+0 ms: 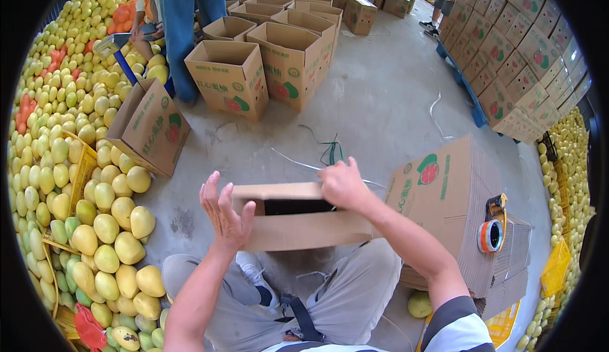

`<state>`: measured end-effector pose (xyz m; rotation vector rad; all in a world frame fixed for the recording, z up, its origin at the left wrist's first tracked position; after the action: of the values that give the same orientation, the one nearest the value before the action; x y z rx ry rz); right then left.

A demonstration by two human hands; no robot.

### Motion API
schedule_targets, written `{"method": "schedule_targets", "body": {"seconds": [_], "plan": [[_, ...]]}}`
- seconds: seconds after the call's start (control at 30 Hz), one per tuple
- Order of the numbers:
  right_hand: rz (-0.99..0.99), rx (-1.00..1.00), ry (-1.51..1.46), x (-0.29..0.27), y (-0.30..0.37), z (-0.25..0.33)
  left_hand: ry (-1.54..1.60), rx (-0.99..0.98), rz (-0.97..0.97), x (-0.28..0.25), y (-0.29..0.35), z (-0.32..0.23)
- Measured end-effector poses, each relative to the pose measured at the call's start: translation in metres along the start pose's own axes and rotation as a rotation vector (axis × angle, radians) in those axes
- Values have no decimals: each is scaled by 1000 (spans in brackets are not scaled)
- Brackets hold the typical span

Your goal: The person sits on the floor and repeatedly folds flat cardboard sheets into open boxes, then uses a handheld tape dispenser to seal the seams. The person places each finished box aside and continues the cycle with new sheets.

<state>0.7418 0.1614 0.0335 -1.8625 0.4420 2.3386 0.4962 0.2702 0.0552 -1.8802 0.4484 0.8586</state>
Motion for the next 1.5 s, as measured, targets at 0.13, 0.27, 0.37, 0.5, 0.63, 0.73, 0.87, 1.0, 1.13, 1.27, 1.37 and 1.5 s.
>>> {"method": "schedule_targets", "body": {"seconds": [0.13,0.27,0.37,0.5,0.63,0.73,0.87,1.0,1.13,1.27,1.37,1.5], "plan": [[-226,-60,5,27,21,2,183,-150,204,27,-2,13],[-435,4,-24,-11,28,-12,496,-386,271,49,9,41],[-542,348,-282,-19,63,-67,560,-480,235,51,13,49],[-198,548,-428,16,57,-100,498,-541,202,49,18,29],[-126,476,-233,8,23,-67,459,-708,-10,20,76,-1],[-207,468,-122,10,9,-63,498,-718,-88,17,78,-19],[-245,430,-72,6,-16,-62,80,-480,147,20,42,-17],[-219,393,-54,11,-31,-69,23,26,563,28,13,-49],[-218,388,-45,9,-30,-70,117,410,692,19,12,-70],[-219,370,-14,10,-36,-73,110,370,725,24,12,-67],[-211,373,-9,12,-37,-65,111,345,714,18,13,-66],[-223,392,-8,11,-36,-57,38,348,790,23,17,-60]]}}
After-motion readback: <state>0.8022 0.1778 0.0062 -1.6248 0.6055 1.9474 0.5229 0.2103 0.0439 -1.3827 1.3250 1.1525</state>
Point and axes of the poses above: each hand's wrist, its own y-axis away from the middle knuckle, its own x-axis out of the palm, z = x × y, the point moved 7 cm from there along -y, towards the middle knuckle, and after that the axes turned 9 degrees about z, right-handed, at the moved point
